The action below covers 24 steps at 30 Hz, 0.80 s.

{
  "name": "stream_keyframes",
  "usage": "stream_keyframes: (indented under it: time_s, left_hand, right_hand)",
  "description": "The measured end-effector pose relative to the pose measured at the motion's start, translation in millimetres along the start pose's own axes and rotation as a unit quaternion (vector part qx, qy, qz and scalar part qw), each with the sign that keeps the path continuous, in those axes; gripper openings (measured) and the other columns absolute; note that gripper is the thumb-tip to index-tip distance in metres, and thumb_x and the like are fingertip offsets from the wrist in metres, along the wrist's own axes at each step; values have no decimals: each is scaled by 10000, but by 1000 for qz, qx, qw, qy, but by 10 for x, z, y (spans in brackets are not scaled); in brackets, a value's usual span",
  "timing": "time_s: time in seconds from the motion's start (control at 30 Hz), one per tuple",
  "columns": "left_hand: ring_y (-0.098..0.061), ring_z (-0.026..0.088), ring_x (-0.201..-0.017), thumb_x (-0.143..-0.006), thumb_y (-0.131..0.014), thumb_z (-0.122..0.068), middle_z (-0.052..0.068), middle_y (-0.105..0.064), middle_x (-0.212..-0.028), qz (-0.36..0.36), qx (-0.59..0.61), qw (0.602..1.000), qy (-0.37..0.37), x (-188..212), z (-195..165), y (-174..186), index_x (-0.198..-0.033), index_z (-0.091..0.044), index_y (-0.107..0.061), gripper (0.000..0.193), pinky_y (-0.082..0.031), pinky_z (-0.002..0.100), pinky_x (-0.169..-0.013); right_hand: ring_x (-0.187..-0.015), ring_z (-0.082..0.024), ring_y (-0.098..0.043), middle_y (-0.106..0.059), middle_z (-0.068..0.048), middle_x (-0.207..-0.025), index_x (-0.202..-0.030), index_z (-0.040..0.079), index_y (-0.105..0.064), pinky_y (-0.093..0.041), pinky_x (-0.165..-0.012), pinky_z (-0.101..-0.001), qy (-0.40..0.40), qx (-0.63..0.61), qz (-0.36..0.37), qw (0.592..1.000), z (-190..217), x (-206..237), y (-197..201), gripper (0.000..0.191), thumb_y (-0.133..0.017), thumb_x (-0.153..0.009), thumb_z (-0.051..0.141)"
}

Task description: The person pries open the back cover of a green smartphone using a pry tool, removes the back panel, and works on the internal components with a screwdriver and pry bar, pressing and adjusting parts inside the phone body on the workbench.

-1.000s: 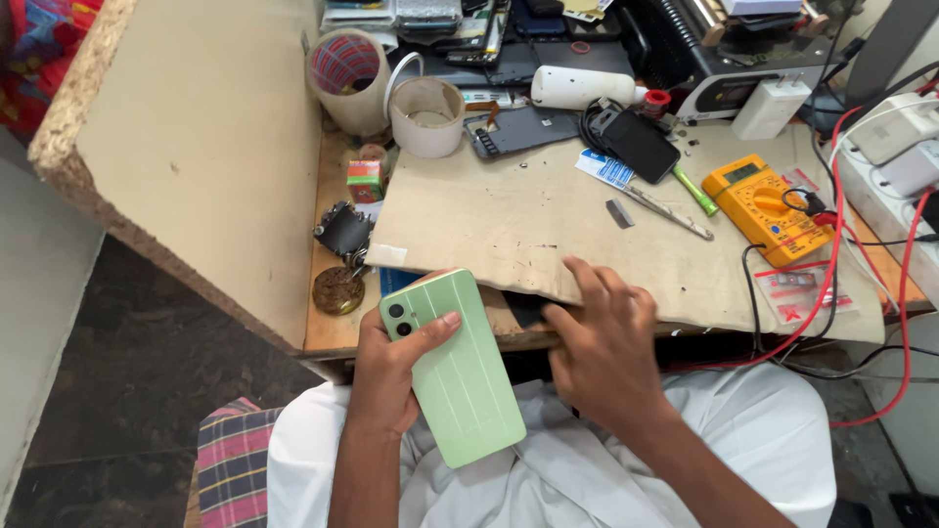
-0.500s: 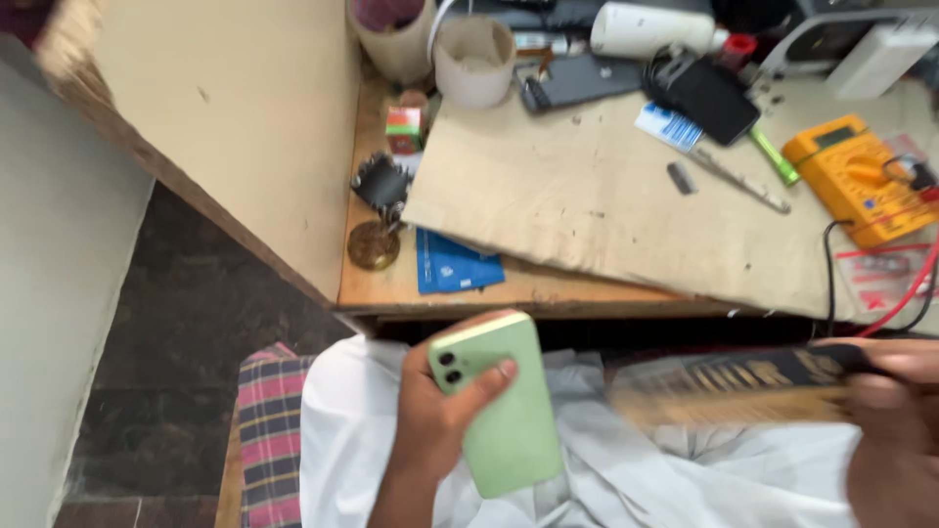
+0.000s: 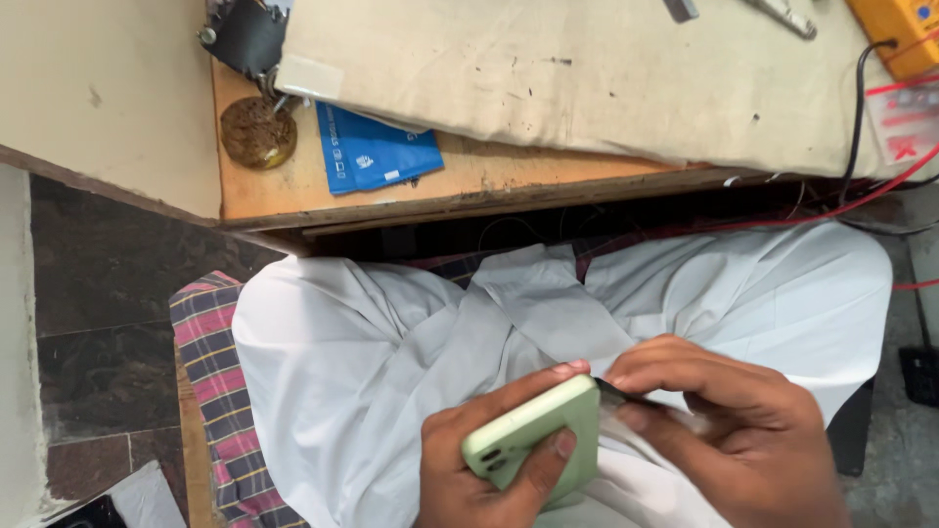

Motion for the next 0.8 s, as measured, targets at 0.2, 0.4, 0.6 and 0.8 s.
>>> stream_keyframes:
  time_s: [0.2, 0.4, 0.6, 0.8]
  left_hand:
    - [-786, 290, -1201, -939, -728, -5, 185, -769, -1292, 13, -5, 1000, -26, 66, 12, -50, -1314, 10, -682, 378, -628, 377, -1048]
    - [-766, 293, -1221, -936, -712, 20, 193, -748, -1324, 23, 13, 1000, -15, 95, -20, -67, -1329, 16, -663, 396, -617, 380, -1058]
    - [-759, 278, -1242, -943, -694, 34, 181, -750, -1324, 24, 12, 1000, -7, 96, -28, -51, -1330, 20, -662, 388, -612, 371, -1068]
    - [-769, 262, -1208, -925, -685, 49, 173, -758, -1312, 30, 16, 999, 18, 91, -22, -75, -1328, 18, -669, 405, -621, 360, -1026]
  right_hand:
    - [-1112, -219, -760, -816, -111, -1147, -1091, 56, -734, -608, -912, -331, 0, 183, 4, 983, 221, 72, 85, 248, -683, -868, -38]
    - [-1017, -172, -811, -804, -70, -1072, -1144, 86, -737, -602, -836, -299, 54, 307, -14, 950, 368, 33, 35, 319, -718, -844, -22]
    - [-964, -162, -775, -822, -56, -1062, -1151, 90, -755, -602, -787, -286, 46, 340, 1, 939, 430, 39, 7, 367, -722, -808, -38]
    - [-931, -141, -768, -809, -55, -1048, -1142, 90, -741, -588, -755, -268, 51, 338, -15, 940, 471, 42, 4, 330, -725, -834, -30]
Point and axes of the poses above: each hand's wrist, its own x-axis away from the middle knuckle, its own y-axis out of the back of the hand, z = x × y, the point moved 5 cm from there along -x, towards the middle knuckle
